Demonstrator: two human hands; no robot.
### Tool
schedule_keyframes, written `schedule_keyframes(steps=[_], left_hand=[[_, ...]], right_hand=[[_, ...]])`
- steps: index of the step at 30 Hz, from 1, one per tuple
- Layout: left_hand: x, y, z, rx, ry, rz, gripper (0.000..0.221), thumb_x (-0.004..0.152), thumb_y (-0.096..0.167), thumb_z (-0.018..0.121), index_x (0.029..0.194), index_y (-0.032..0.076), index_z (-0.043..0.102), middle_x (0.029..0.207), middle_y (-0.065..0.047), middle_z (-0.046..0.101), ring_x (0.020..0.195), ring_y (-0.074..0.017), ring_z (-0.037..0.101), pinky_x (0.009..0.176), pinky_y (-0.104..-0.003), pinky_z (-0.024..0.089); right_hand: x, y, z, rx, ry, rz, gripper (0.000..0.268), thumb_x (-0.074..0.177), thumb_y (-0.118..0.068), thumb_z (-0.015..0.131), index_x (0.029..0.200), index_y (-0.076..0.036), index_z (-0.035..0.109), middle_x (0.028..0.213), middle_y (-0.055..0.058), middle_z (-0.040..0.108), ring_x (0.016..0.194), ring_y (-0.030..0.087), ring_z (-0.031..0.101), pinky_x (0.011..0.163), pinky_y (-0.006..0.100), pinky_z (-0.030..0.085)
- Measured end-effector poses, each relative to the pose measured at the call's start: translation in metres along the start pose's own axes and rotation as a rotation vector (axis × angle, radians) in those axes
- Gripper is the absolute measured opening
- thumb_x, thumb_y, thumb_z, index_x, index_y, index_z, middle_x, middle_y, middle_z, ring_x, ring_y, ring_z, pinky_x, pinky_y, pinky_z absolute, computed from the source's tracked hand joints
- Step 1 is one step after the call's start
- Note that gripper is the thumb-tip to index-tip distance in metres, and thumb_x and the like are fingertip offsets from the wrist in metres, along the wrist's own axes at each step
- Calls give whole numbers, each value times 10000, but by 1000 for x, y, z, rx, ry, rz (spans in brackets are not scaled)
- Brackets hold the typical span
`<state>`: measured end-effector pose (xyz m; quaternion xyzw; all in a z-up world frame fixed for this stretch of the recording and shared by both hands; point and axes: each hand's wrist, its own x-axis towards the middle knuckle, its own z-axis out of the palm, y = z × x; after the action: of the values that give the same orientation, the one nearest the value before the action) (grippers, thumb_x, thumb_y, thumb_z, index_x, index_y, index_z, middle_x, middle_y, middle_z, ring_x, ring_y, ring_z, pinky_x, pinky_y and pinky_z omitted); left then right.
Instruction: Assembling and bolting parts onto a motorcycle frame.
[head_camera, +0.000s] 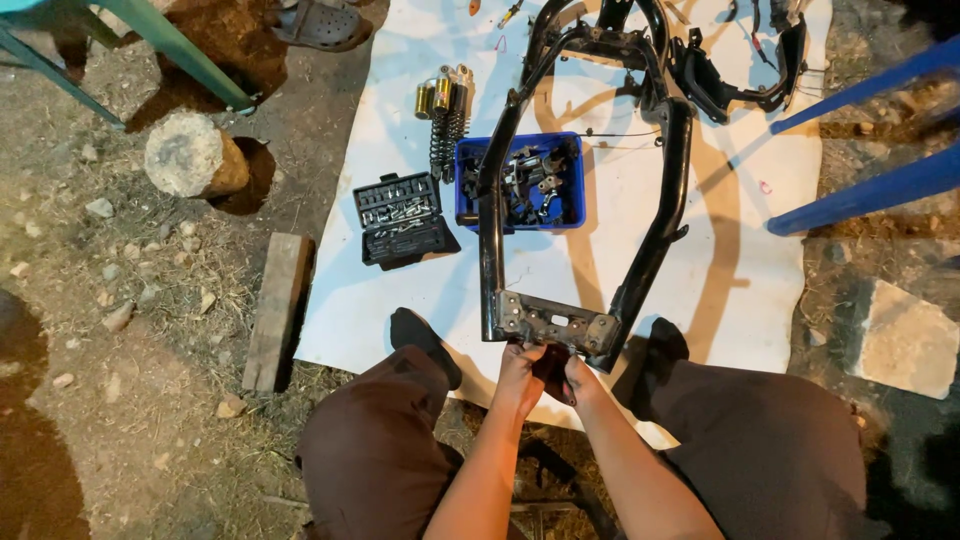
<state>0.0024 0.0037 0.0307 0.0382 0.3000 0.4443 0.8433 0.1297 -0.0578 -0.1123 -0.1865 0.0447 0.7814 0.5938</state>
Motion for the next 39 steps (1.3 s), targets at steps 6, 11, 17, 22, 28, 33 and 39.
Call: schedule_keyframes(steps=[6, 11, 17, 22, 28, 33, 39], left_hand=[[5, -6, -6, 30, 108, -31, 141, 849, -125, 592, 858, 8, 638, 860, -98, 672, 781, -232, 683, 727, -352, 569], [6, -10, -14, -22, 37, 3, 171, 878, -136, 604, 845, 32, 606, 871, -92, 661, 797, -239, 691, 745, -376, 586], [-9, 10, 23, 31, 35, -45, 196, 842, -117, 565, 985, -30, 666, 942, -122, 703, 836, -242, 703, 763, -360, 574], [-4, 4, 10, 74, -12, -30, 236, 834, -99, 566, 1037, -30, 664, 971, -128, 709, 855, -254, 707, 764, -371, 579], [7, -11, -13, 155, 121, 0, 253, 857, -38, 613, 1108, -15, 636, 1007, -115, 701, 909, -222, 690, 824, -339, 566], [4, -18, -23, 467, 184, 37, 259, 895, 115, 623, 1143, 52, 662, 969, -55, 666, 862, -169, 635, 755, -299, 520], [2, -34, -36, 374, 181, 31, 320, 1007, 330, 649, 1073, 25, 575, 957, -26, 619, 928, -166, 715, 751, -285, 531]], right_hand=[[5, 0, 7, -119, 266, 114, 325, 1003, -214, 579, 1237, -12, 682, 1221, 138, 728, 1127, 273, 687, 1057, 411, 512], [4, -1, 16, -83, 341, 127, 312, 986, -191, 526, 1224, -38, 658, 1205, 139, 717, 1087, 289, 703, 1029, 421, 526], [15, 5, -28, -99, 465, 94, 235, 1053, -190, 494, 1201, -54, 616, 1097, 134, 691, 1025, 297, 681, 983, 436, 542], [5, -2, 6, -55, 431, 100, 251, 1048, -210, 454, 1168, -56, 613, 1062, 133, 704, 969, 279, 709, 923, 419, 588], [1, -6, 22, -209, 418, 151, 164, 1027, -228, 531, 1036, -94, 625, 900, 81, 715, 809, 244, 710, 741, 388, 610], [-9, -6, 40, -314, 520, 221, 178, 978, -230, 525, 829, -139, 564, 746, 56, 634, 658, 245, 638, 572, 370, 533], [-14, 2, 4, -266, 637, 180, 200, 1040, -202, 450, 898, -141, 577, 757, 28, 571, 646, 192, 562, 561, 330, 472]])
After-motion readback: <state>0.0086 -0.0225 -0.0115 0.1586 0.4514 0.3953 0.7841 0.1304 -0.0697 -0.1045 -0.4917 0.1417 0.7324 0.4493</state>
